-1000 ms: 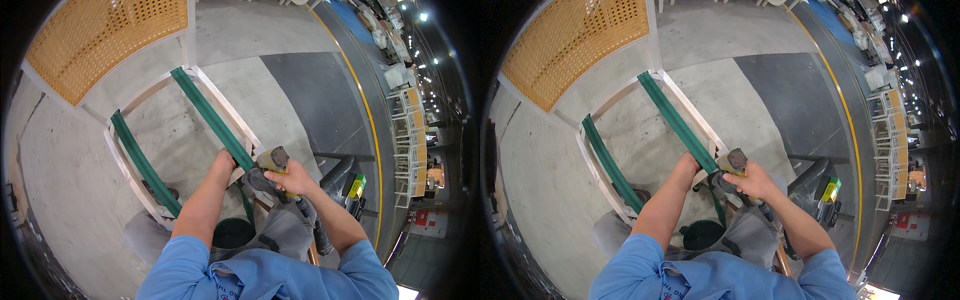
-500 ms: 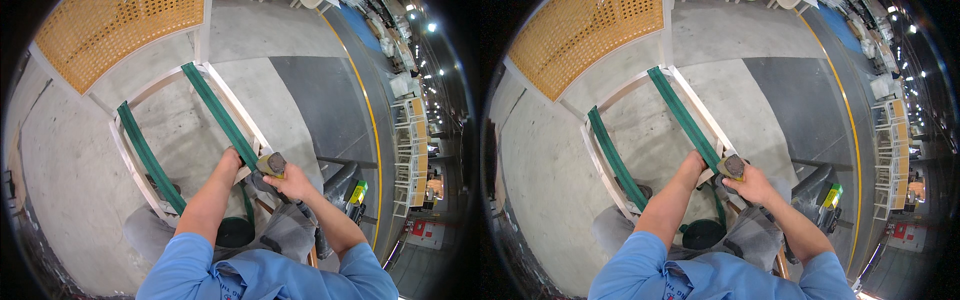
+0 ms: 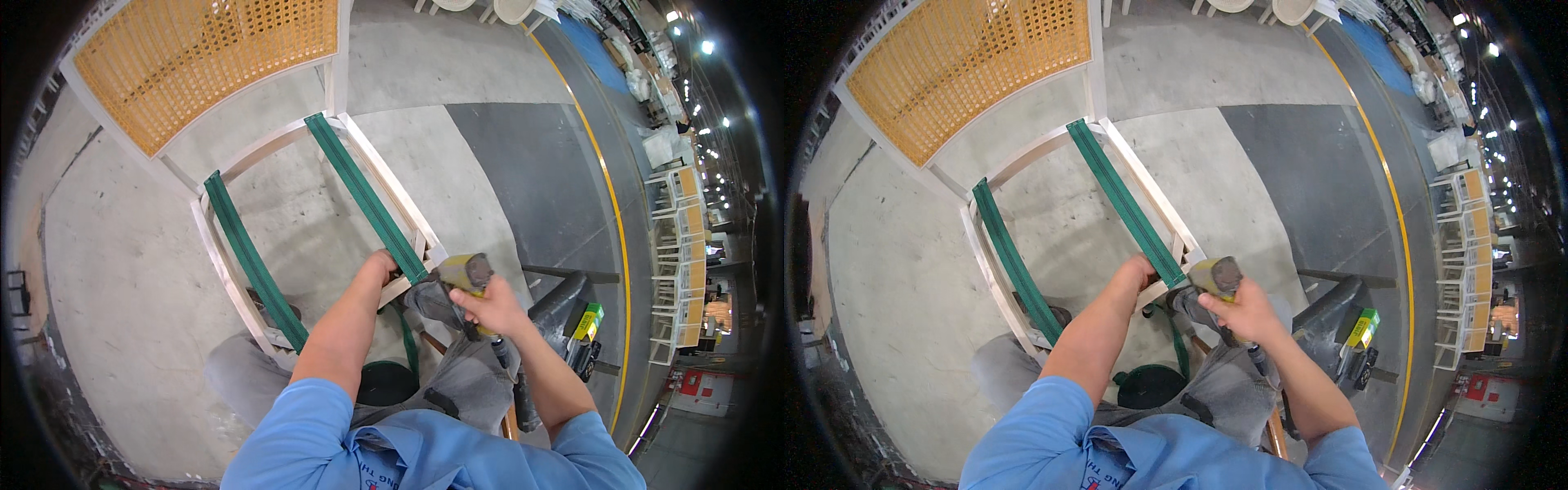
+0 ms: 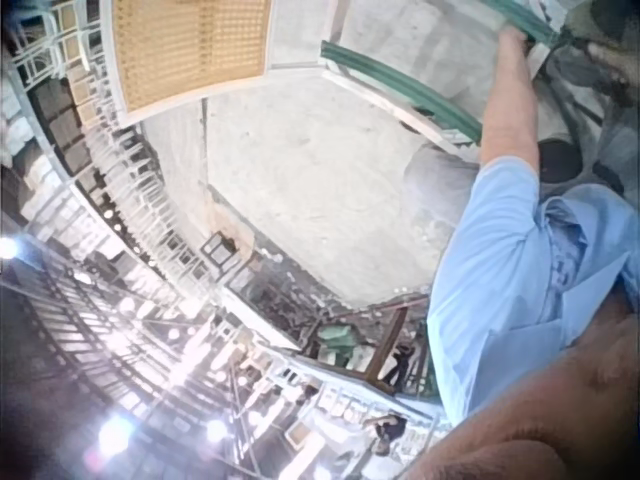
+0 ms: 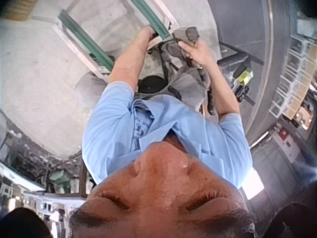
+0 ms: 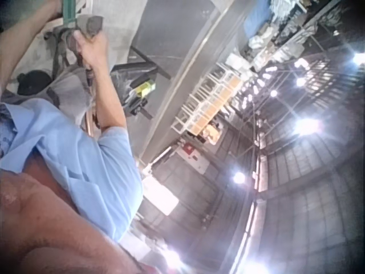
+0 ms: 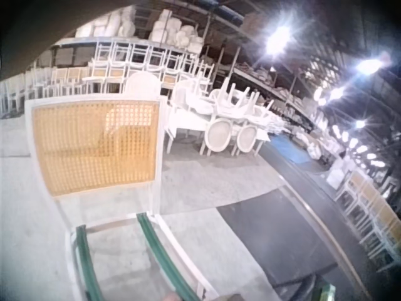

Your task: The person attaches green webbing straps to the seat frame of a white chair using a pneumatic staple gun. They repeatedly position each strap, staple it in place, and trim excess material with scissors. The chair seat is progressively filled with parallel straps.

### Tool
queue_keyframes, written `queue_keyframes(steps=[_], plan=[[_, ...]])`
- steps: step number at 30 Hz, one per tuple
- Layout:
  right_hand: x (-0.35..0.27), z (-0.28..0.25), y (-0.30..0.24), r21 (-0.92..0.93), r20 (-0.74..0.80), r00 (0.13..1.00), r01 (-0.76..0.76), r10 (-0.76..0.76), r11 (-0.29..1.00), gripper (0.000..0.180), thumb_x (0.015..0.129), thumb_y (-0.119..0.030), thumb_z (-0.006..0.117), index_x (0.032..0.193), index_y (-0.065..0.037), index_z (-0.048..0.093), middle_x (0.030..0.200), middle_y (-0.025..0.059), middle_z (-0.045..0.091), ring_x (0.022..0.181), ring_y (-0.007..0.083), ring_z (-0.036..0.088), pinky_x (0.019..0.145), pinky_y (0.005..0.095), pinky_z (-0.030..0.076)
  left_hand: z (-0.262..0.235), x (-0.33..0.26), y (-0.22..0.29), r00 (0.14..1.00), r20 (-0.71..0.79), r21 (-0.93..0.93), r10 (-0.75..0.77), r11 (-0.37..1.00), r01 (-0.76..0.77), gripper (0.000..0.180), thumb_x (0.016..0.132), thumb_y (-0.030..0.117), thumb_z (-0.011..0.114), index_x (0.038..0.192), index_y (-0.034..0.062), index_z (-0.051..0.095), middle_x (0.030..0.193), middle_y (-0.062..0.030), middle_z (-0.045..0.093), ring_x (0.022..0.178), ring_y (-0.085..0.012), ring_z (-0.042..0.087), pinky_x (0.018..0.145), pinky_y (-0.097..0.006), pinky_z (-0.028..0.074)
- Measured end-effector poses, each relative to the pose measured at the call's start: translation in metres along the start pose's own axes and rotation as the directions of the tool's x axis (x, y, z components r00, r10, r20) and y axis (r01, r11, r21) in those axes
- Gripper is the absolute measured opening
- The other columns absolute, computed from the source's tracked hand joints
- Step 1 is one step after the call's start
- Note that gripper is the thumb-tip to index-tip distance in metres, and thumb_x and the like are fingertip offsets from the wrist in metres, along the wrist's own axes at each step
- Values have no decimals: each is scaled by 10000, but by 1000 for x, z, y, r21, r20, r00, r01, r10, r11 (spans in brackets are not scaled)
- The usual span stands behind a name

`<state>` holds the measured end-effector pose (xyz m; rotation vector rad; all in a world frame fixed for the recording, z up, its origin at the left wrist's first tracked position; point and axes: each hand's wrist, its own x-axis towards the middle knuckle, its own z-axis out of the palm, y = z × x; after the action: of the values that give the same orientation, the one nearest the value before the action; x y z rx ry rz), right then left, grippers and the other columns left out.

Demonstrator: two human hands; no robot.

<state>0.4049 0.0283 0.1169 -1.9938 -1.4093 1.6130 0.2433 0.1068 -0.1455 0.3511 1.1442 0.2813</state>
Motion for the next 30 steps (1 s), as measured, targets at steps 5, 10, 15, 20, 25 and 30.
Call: queue_keyframes(steps=[5, 10, 15, 20, 25, 30], plan=[[-3, -20, 7, 151, -23, 988, 156, -154, 976, 339, 957, -298, 778, 1130, -34, 655, 788, -17, 630, 592, 78, 577, 505, 249, 460, -41, -61, 2, 810, -373, 779, 453, 627, 8, 319, 969, 272, 642, 1043, -22, 743, 904, -168, 756, 800, -315, 727, 669, -465, 567], [-11, -35, 31, 196, -81, 987, 151, -137, 969, 321, 956, -293, 779, 1109, -36, 662, 810, -14, 641, 595, 79, 576, 505, 252, 460, 8, -164, -48, 811, -237, 532, 536, 769, -353, 273, 970, 277, 661, 1056, 30, 742, 814, -121, 736, 684, -228, 685, 638, -390, 547], [-12, -27, 20, 174, -48, 991, 134, -128, 976, 330, 953, -290, 781, 1116, -31, 658, 823, -11, 652, 593, 80, 576, 501, 252, 459, 51, -137, -105, 962, -182, -53, 204, 975, -216, 597, 940, 195, 739, 1482, 77, 517, 1166, -122, 721, 948, -210, 681, 766, -329, 537], [-14, -26, 19, 148, -23, 985, 172, -171, 974, 339, 953, -278, 781, 1135, -24, 650, 822, -9, 651, 591, 77, 574, 497, 256, 458, 45, -95, -90, 956, -63, -187, 287, 937, -294, 881, 920, 231, 782, 1629, 108, 273, 1498, -154, 512, 1373, -281, 491, 1093, -454, 427], [-10, -33, 27, 188, -14, 990, 142, -142, 972, 348, 960, -288, 772, 1148, -22, 648, 807, -7, 646, 587, 78, 570, 497, 252, 455, 57, -121, -110, 777, 75, 392, 624, 698, -599, 218, 930, 223, 748, 1055, 44, 752, 1349, -127, 662, 1242, -272, 604, 1075, -408, 452], [3, -26, 20, 96, 49, 995, 83, -88, 992, 381, 956, -305, 771, 1181, -20, 655, 827, 6, 661, 588, 87, 573, 514, 265, 470, 40, -164, -46, 867, -36, -348, 497, 807, -477, 275, 1039, 247, 520, 1160, 31, 641, 1094, -133, 763, 911, -196, 684, 835, -339, 542]])
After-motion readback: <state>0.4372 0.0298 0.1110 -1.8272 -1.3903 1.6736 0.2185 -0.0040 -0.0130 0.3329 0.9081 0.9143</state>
